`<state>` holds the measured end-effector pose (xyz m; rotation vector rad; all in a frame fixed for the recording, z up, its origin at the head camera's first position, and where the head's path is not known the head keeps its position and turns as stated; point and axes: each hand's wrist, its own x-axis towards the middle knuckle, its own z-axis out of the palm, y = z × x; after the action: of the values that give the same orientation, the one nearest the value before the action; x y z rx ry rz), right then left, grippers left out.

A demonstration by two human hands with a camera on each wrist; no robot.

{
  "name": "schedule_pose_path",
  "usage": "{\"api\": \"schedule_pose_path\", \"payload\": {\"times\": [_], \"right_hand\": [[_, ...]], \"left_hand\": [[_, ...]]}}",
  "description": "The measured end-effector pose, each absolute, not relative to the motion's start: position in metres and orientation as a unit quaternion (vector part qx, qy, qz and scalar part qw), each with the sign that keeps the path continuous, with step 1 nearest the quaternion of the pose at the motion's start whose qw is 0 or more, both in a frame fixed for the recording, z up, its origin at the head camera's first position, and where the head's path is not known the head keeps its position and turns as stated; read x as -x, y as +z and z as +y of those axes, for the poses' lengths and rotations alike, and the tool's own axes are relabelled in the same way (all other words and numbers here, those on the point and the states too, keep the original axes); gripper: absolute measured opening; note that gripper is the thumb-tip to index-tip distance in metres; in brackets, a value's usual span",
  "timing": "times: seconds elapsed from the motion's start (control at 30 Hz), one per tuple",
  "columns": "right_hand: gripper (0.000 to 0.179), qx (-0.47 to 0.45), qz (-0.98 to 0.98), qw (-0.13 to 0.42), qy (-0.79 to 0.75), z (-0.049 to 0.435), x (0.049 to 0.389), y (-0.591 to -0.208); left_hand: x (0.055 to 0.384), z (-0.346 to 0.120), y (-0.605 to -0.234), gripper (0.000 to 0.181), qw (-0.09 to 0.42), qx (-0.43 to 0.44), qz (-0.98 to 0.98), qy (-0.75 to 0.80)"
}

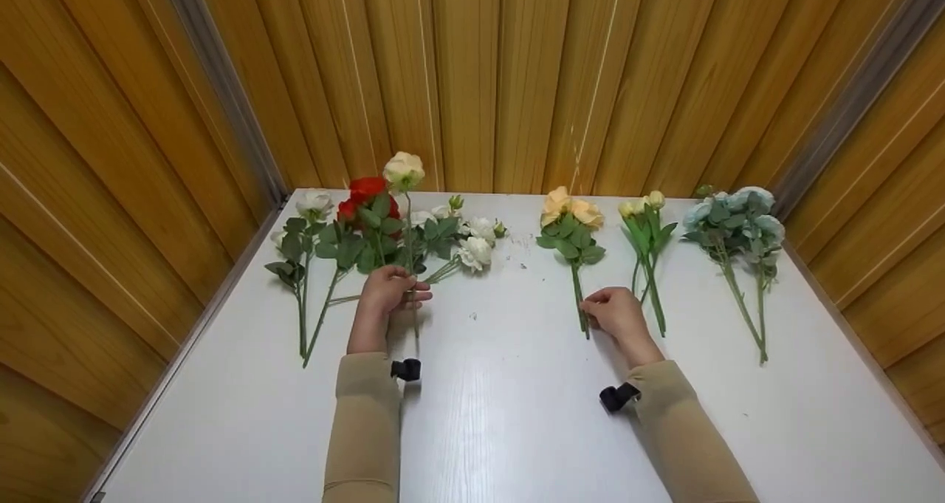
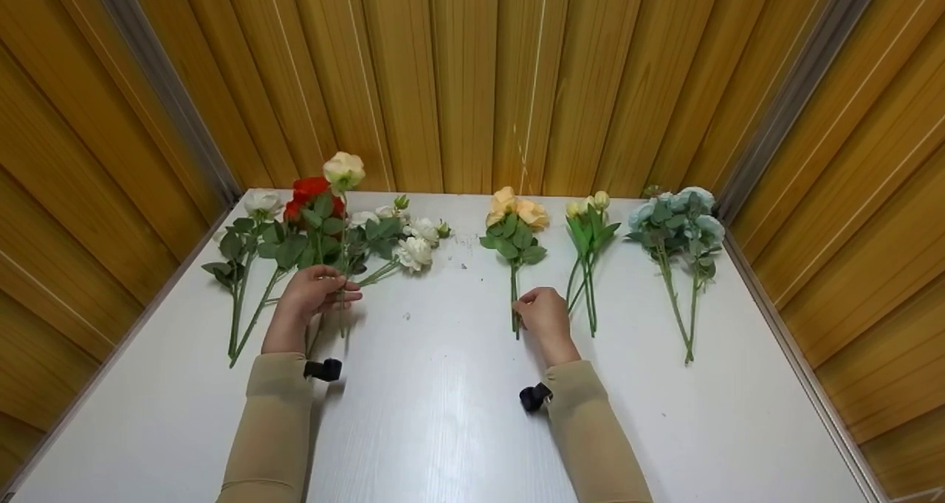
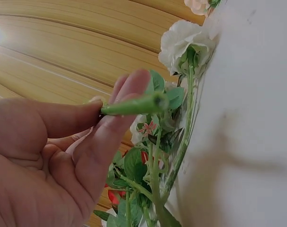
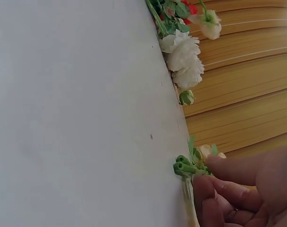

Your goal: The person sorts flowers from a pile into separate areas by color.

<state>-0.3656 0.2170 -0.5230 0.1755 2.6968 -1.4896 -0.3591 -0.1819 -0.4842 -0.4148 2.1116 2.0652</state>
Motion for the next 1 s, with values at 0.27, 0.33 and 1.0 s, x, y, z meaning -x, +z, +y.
{"api": "schedule_pose_path", "payload": {"times": [0.27, 0.33, 1.0], "right_hand": [[0.023, -0.042, 0.879, 0.017, -0.475, 0.206, 0.361, -0.513], [0.023, -0.036, 0.877, 0.022, -0.478, 0.202, 0.359, -0.510], [0.028, 0.135, 0.823, 0.076, -0.546, 0.132, 0.318, -0.503]], "left_hand": [[0.358, -0.161, -0.478, 0.020, 0.039, 0.109, 0.709, 0.695], [0.357, -0.154, -0.475, 0.016, 0.031, 0.102, 0.707, 0.699], [0.339, -0.064, -0.474, 0.020, 0.059, -0.059, 0.695, 0.714]]}}
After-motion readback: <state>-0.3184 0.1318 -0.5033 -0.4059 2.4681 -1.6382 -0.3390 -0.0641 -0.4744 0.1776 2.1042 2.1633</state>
